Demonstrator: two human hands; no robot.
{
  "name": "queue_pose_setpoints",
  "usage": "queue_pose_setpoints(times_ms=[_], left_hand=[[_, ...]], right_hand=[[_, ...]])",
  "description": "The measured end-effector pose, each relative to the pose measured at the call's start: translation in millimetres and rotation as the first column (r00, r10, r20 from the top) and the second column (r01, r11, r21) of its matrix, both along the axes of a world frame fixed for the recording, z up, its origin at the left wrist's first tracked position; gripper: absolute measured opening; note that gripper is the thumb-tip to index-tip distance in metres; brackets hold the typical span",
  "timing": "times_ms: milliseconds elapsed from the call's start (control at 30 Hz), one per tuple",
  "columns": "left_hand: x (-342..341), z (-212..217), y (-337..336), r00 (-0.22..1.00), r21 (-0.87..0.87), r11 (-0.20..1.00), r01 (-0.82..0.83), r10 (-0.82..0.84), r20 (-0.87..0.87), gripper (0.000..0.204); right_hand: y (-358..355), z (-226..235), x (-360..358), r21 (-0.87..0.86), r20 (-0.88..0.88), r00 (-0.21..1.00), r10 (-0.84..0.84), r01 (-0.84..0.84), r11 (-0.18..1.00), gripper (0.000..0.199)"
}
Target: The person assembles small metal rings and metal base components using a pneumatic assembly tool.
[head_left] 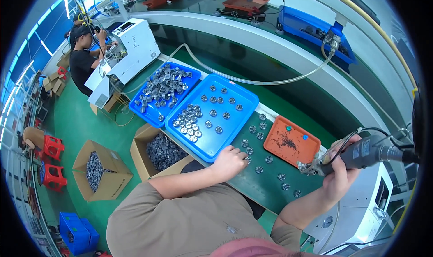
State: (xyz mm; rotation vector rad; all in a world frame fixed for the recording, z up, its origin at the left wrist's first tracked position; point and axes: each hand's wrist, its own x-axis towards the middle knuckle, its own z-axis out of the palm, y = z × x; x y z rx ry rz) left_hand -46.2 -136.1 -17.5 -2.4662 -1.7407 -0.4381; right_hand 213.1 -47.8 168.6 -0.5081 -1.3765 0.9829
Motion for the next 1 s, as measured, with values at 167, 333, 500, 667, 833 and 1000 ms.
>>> queue_pose_setpoints(times_ms=[167,333,500,667,833,1000], left_hand=[[4,19,-8,0.992,-0.019,0.999,-0.033,0.030,-0.122,0.017],[0,7,-14,1.000,-0.016,1.000,-0.013,0.013,0.006,0.017],[-13,6,-1,0.998,-0.069,0.997,-0.040,0.043,0.044,0.011],[-29,11,4,0.961,0.063,0.997,0.049,-0.065,0.270,0.013],[-33,10,0,0.917,-0.009,0.991,0.136,-0.123,0.380,0.018],[-21,17,-6,0.836,0.037,0.984,0.172,-0.166,0.523,0.018]], right_hand=[[-5,6,-3,0.036,0.029,0.998,0.052,-0.053,0.998,0.041],[-8,0,8,0.028,0.034,0.999,0.034,-0.035,0.999,0.041],[-24,9,7,-0.011,-0.105,0.994,0.028,-0.030,1.000,0.034],[-22,6,29,0.088,-0.015,0.962,0.273,-0.271,0.958,0.034],[-28,1,34,0.042,0.113,0.935,0.337,-0.344,0.938,0.040],[-23,0,21,0.008,0.159,0.912,0.379,-0.385,0.923,0.038]])
